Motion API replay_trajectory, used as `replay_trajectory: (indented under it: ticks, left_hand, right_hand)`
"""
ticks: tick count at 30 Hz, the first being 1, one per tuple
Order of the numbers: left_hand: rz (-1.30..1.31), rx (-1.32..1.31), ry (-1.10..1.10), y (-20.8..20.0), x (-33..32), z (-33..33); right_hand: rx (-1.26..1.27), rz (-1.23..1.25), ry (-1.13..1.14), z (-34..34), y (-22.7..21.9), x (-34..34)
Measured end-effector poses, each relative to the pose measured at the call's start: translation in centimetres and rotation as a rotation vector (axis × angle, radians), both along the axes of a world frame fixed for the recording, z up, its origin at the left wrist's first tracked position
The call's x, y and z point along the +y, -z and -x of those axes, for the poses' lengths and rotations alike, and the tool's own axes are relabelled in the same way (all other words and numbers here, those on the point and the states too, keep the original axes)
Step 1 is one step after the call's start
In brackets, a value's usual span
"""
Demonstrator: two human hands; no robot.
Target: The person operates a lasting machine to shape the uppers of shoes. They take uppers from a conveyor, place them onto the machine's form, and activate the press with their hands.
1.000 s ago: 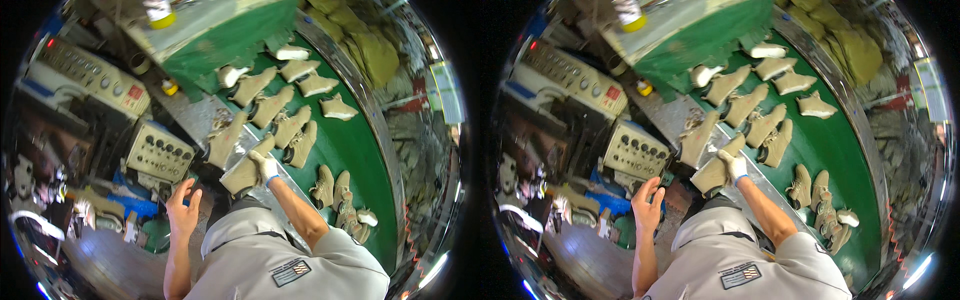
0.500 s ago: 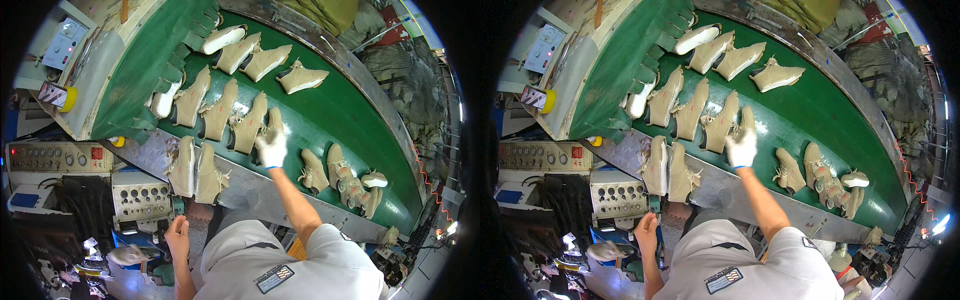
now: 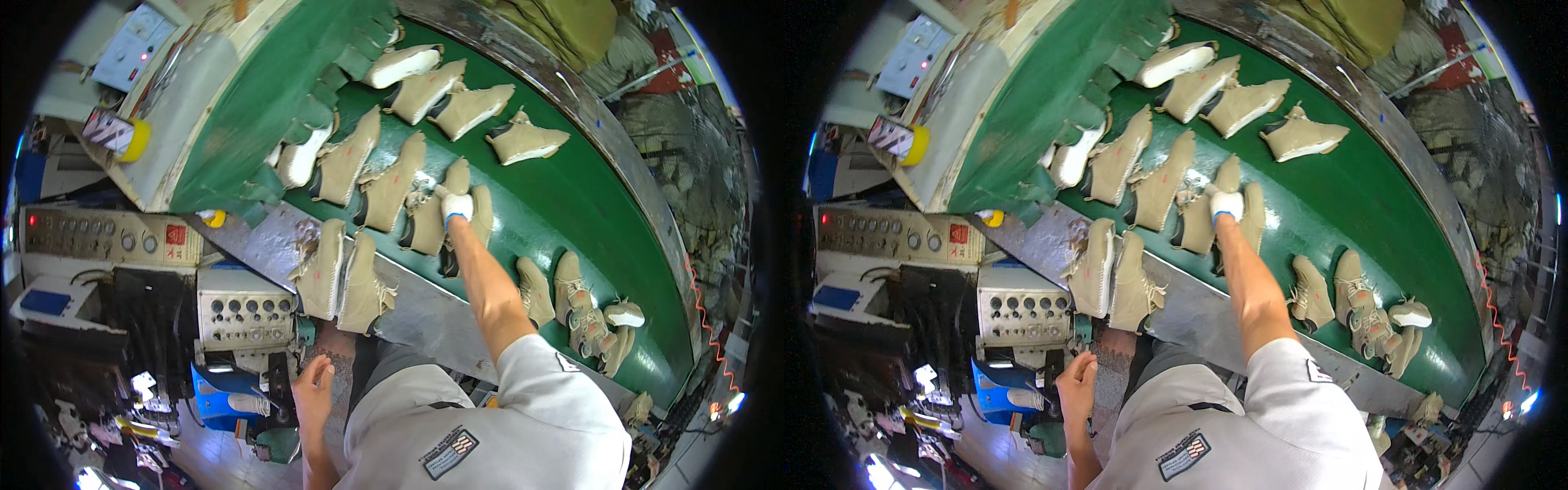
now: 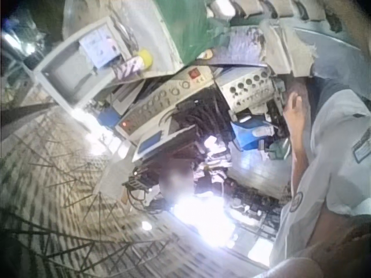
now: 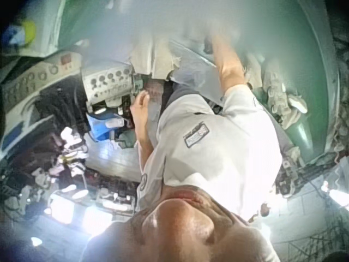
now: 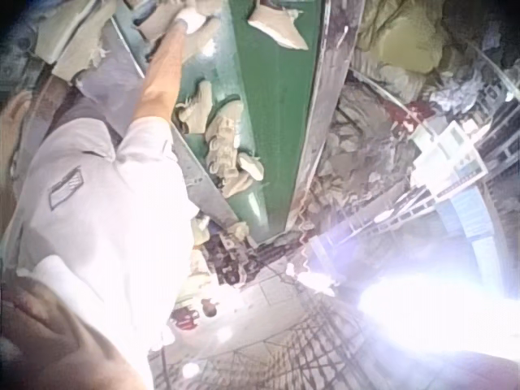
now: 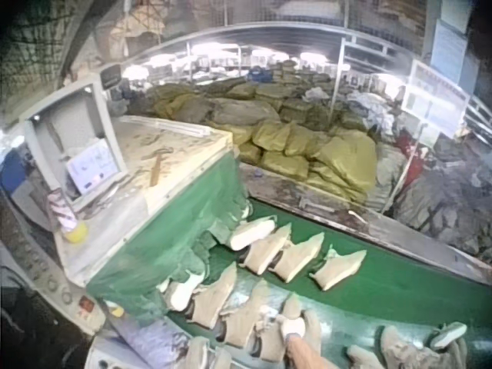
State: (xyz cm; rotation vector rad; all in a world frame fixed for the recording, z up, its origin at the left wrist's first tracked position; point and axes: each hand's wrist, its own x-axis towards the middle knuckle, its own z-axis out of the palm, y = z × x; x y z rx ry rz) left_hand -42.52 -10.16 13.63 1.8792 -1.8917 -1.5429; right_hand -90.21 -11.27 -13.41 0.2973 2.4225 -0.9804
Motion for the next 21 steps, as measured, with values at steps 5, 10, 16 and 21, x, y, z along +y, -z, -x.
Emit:
replay_trajectory:
  ticks: [5, 10, 16, 21]
  left_hand:
    - [-0.035, 0.111, -0.090, 1.1, 1.4, -2.4]
    - [-0.007, 0.299, -0.083, -1.2, -1.6, -3.0]
    - [0.066, 0.742, -0.392, -8.5, -9.7, -7.0]
    - [-0.029, 0.765, -0.663, -10.5, -9.4, -22.2]
  right_hand:
    - [-0.270, 0.809, 0.087, -1.0, -3.1, 3.3]
    - [-0.575, 1.117, -0.443, -6.4, -13.5, 1.3]
    - [-1.208, 0.939, -0.424, -28.1, -22.0, -5.1]
    - [-1.680, 0.694, -0.466, -46.0, -29.8, -7.7]
